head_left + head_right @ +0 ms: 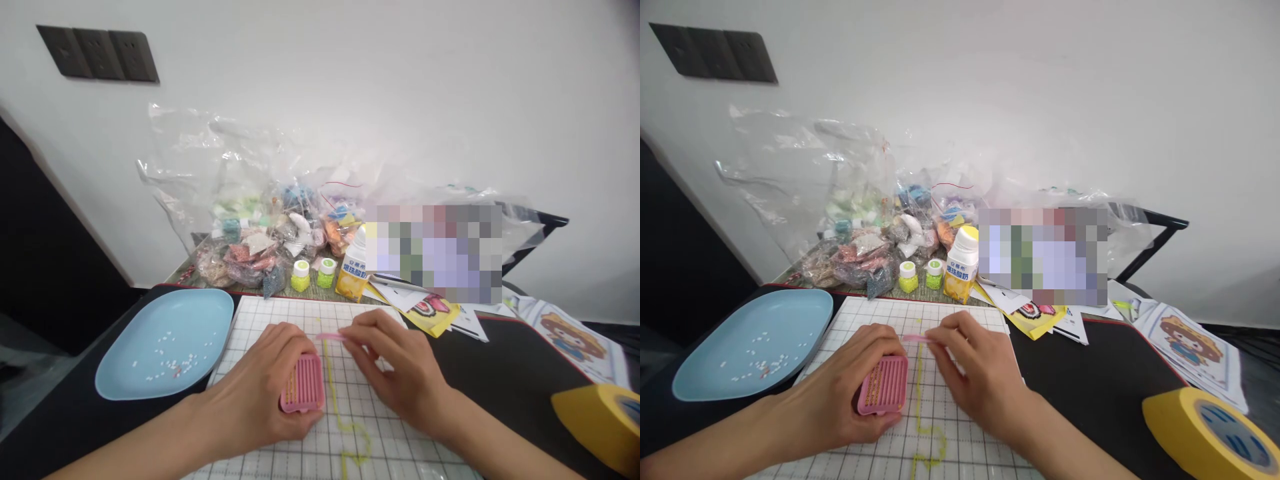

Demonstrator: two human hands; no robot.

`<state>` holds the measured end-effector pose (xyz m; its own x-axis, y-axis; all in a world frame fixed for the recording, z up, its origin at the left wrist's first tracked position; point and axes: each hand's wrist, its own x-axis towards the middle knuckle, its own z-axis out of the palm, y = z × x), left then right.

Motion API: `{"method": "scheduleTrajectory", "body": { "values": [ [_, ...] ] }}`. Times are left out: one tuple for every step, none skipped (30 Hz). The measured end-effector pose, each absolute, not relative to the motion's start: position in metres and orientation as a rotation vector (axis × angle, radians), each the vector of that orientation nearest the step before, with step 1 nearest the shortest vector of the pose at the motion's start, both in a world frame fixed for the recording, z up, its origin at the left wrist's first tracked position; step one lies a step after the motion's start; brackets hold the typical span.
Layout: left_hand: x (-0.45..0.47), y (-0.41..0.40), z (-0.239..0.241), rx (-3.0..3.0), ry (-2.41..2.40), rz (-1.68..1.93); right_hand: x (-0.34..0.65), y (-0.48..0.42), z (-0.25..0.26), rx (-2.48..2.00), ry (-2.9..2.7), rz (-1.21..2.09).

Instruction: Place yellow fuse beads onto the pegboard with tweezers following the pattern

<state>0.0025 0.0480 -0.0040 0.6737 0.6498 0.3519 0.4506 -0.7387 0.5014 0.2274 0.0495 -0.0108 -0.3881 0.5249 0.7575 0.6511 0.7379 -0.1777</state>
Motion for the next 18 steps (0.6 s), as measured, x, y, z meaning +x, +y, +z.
{"method": "scheduleTrajectory", "body": {
  "values": [
    [0.002, 0.048, -0.005, 2.505, 0.858, 0.752, 0.231, 0.054, -0.012, -0.923, -2.044, -0.206],
    [0.002, 0.048, -0.006, 2.499, 0.854, 0.763, 0.234, 0.058, -0.013, -0.963, -2.030, -0.218],
    [0.002, 0.048, -0.006, 2.497, 0.854, 0.765, 0.237, 0.062, -0.016, -1.007, -2.035, -0.219],
    [0.002, 0.048, -0.005, 2.499, 0.856, 0.760, 0.239, 0.065, -0.018, -1.042, -2.045, -0.218],
    [0.002, 0.048, -0.004, 2.505, 0.858, 0.745, 0.240, 0.067, -0.020, -1.069, -2.062, -0.211],
    [0.003, 0.047, -0.003, 2.512, 0.859, 0.727, 0.241, 0.068, -0.022, -1.089, -2.076, -0.203],
    [0.003, 0.047, -0.001, 2.519, 0.860, 0.704, 0.242, 0.068, -0.024, -1.100, -2.087, -0.198],
    [0.003, 0.047, 0.001, 2.524, 0.863, 0.682, 0.242, 0.068, -0.025, -1.104, -2.095, -0.193],
    [0.004, 0.047, 0.003, 2.527, 0.865, 0.666, 0.241, 0.068, -0.026, -1.105, -2.098, -0.190],
    [0.004, 0.047, 0.004, 2.528, 0.866, 0.655, 0.241, 0.067, -0.026, -1.103, -2.100, -0.188],
    [0.004, 0.046, 0.004, 2.528, 0.865, 0.647, 0.241, 0.067, -0.026, -1.098, -2.103, -0.187],
    [0.004, 0.046, 0.004, 2.528, 0.864, 0.641, 0.241, 0.066, -0.026, -1.093, -2.106, -0.185],
    [0.004, 0.047, 0.004, 2.530, 0.862, 0.638, 0.241, 0.066, -0.025, -1.087, -2.108, -0.183],
    [0.004, 0.047, 0.003, 2.532, 0.860, 0.640, 0.241, 0.066, -0.025, -1.082, -2.110, -0.182],
    [0.004, 0.048, 0.003, 2.534, 0.856, 0.641, 0.240, 0.066, -0.025, -1.077, -2.111, -0.183],
    [0.004, 0.048, 0.002, 2.537, 0.851, 0.648, 0.241, 0.066, -0.025, -1.073, -2.112, -0.185],
    [0.004, 0.049, 0.001, 2.539, 0.847, 0.656, 0.241, 0.066, -0.025, -1.070, -2.113, -0.188],
    [0.004, 0.049, 0.000, 2.541, 0.843, 0.664, 0.241, 0.066, -0.025, -1.069, -2.114, -0.191]
  ]
}}
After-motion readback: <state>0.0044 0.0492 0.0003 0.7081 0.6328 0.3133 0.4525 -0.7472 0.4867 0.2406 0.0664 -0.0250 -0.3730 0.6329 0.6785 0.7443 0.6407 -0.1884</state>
